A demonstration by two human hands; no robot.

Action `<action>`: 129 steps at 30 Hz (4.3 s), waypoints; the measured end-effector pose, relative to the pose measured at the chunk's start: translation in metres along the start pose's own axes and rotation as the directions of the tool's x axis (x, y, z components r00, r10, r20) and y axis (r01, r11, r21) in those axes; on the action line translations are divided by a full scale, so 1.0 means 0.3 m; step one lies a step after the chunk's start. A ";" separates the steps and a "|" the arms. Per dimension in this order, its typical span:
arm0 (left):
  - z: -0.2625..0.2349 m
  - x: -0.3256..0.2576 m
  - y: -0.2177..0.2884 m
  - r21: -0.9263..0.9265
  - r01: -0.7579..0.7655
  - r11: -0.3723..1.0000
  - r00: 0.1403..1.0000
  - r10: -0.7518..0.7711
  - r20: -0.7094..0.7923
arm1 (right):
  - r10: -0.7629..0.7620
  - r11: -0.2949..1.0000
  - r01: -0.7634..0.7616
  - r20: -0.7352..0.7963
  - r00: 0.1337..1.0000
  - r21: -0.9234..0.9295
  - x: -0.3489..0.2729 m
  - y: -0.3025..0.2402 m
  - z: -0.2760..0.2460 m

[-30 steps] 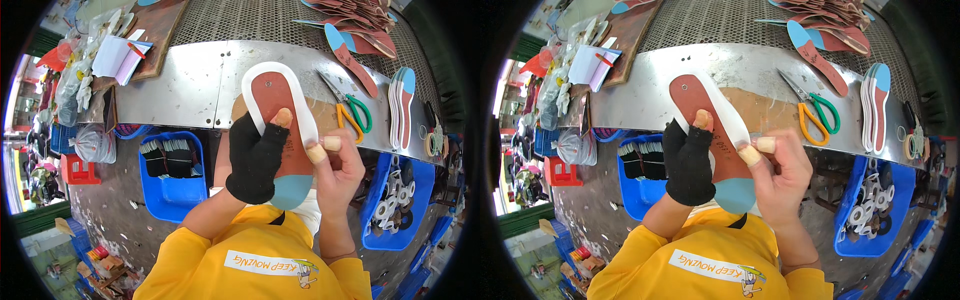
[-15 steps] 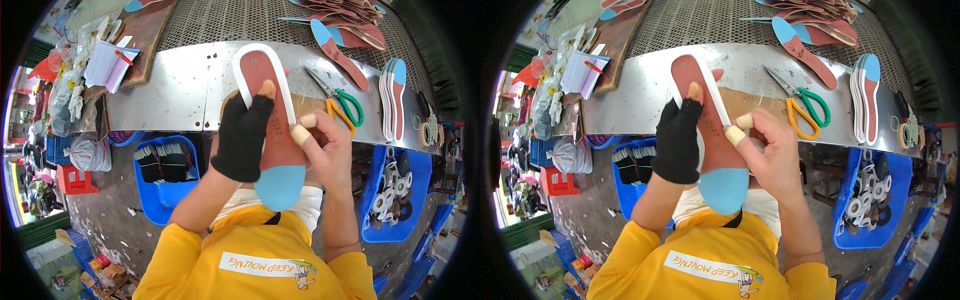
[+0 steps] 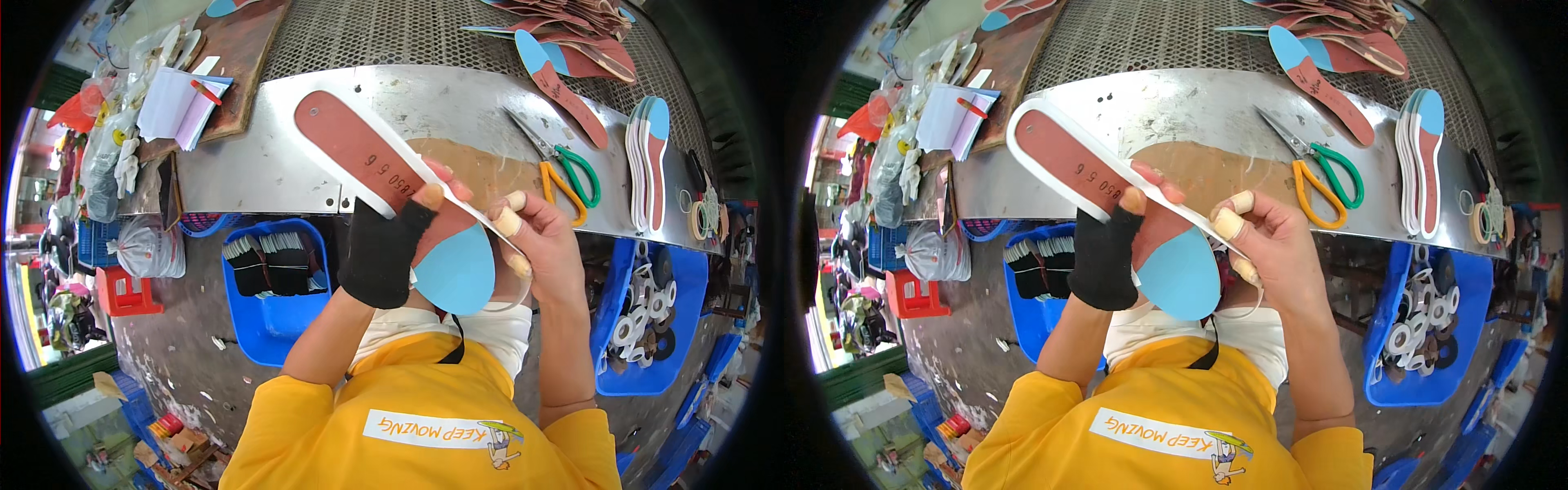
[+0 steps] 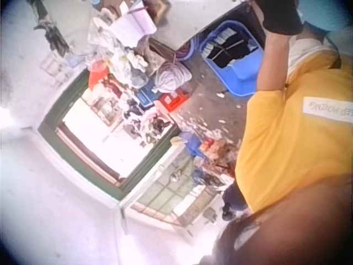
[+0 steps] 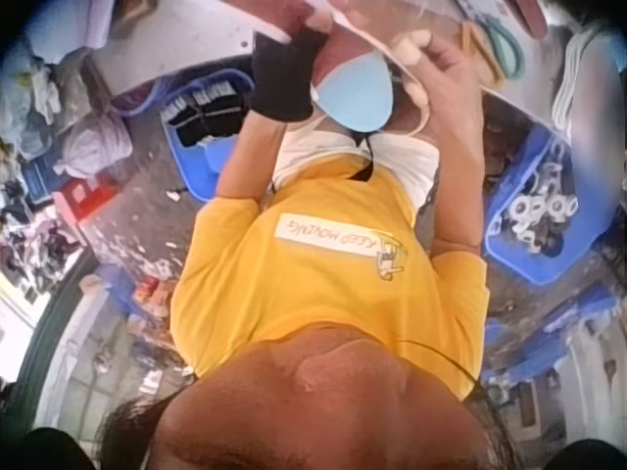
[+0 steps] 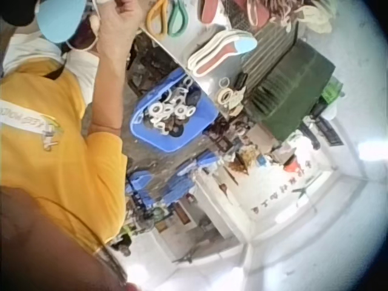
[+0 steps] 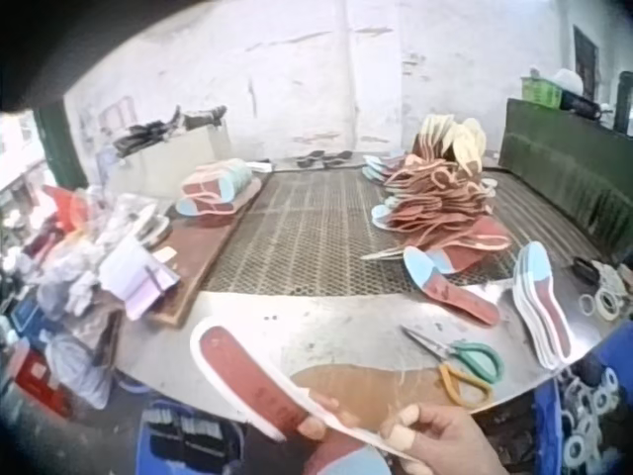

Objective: The recorder is applying white adhesive tape to the edges of shoe insoles or soles and trimming the excess with scissors.

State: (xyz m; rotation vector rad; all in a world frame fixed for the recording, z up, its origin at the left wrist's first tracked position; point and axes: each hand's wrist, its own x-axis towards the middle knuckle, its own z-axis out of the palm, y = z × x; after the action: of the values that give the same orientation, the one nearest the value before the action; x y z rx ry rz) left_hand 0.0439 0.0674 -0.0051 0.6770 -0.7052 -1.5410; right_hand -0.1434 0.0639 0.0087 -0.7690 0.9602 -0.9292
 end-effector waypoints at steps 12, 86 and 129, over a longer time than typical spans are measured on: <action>-0.061 -0.017 0.021 0.026 0.468 0.884 0.873 -0.466 0.146 | -0.290 0.754 0.224 -0.008 0.957 -0.618 0.115 -0.023 -0.229; 0.020 0.031 -0.092 0.748 -0.211 0.629 0.943 -0.070 0.325 | -0.581 0.409 0.420 0.124 0.804 -0.810 0.007 -0.003 -0.078; -0.009 0.015 -0.053 0.326 0.283 0.902 0.951 -0.308 0.028 | -0.351 0.901 0.313 -0.080 0.933 -0.300 0.175 -0.110 -0.118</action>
State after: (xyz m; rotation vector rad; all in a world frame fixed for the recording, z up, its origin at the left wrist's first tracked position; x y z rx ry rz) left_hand 0.0355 0.0639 -0.0191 1.0071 -0.9584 -1.7571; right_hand -0.1714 -0.0018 0.0065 -1.1532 1.1142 -1.1655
